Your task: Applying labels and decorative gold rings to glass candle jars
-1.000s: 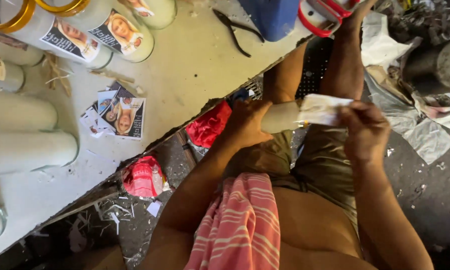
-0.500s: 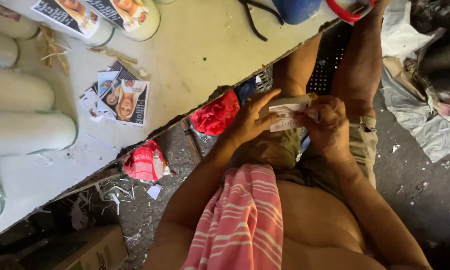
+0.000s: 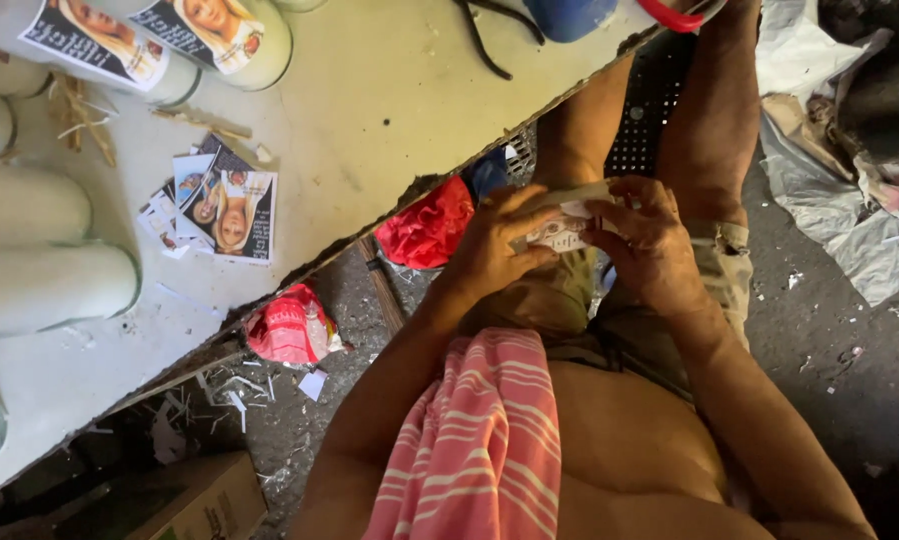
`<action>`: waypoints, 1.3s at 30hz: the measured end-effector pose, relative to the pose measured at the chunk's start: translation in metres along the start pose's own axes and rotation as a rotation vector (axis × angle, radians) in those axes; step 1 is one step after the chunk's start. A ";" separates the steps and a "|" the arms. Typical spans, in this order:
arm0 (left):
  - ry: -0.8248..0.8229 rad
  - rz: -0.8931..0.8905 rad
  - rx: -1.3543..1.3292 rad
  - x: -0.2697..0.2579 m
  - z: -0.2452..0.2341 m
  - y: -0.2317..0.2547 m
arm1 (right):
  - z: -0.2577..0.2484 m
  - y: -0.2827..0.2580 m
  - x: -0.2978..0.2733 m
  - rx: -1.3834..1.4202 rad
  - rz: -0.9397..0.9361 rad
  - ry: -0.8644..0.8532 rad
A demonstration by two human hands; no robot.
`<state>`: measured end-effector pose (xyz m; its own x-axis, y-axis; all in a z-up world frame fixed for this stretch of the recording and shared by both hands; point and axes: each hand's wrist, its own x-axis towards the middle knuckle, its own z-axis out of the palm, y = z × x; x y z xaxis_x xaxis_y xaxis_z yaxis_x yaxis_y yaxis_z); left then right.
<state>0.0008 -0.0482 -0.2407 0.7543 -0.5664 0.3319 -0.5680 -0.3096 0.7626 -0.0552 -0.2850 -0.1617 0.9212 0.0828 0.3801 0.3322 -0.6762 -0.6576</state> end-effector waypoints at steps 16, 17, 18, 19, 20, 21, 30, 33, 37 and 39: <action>0.118 0.101 0.100 0.009 -0.003 0.026 | -0.092 -0.082 0.167 -0.227 -0.104 0.185; 0.108 0.085 0.085 0.009 -0.004 0.027 | -0.094 -0.088 0.195 -0.050 -0.171 0.131; 0.101 0.067 0.072 0.010 -0.005 0.028 | -0.095 -0.095 0.224 0.130 -0.244 0.072; 0.107 0.078 0.078 0.010 -0.004 0.027 | -0.089 -0.087 0.239 0.126 -0.254 0.079; 0.097 0.074 0.074 0.009 -0.003 0.027 | -0.083 -0.081 0.255 0.183 -0.005 -0.043; 0.087 0.071 0.071 0.009 -0.002 0.025 | -0.077 -0.074 0.272 0.237 0.243 -0.172; 0.093 0.028 0.018 0.010 -0.008 0.022 | -0.112 -0.085 0.194 0.560 -0.135 -0.022; 0.097 0.033 0.003 0.008 -0.006 0.019 | -0.079 -0.075 0.168 0.722 0.009 0.045; 0.119 0.055 0.006 0.008 -0.007 0.023 | -0.064 -0.073 0.182 0.654 -0.026 0.089; 0.118 0.071 -0.007 0.010 -0.011 0.027 | -0.064 -0.083 0.192 0.406 0.033 0.132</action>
<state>-0.0027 -0.0537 -0.2108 0.7462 -0.4926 0.4477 -0.6190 -0.2663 0.7388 0.0815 -0.2599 0.0073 0.9075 -0.0462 0.4175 0.3802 -0.3319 -0.8633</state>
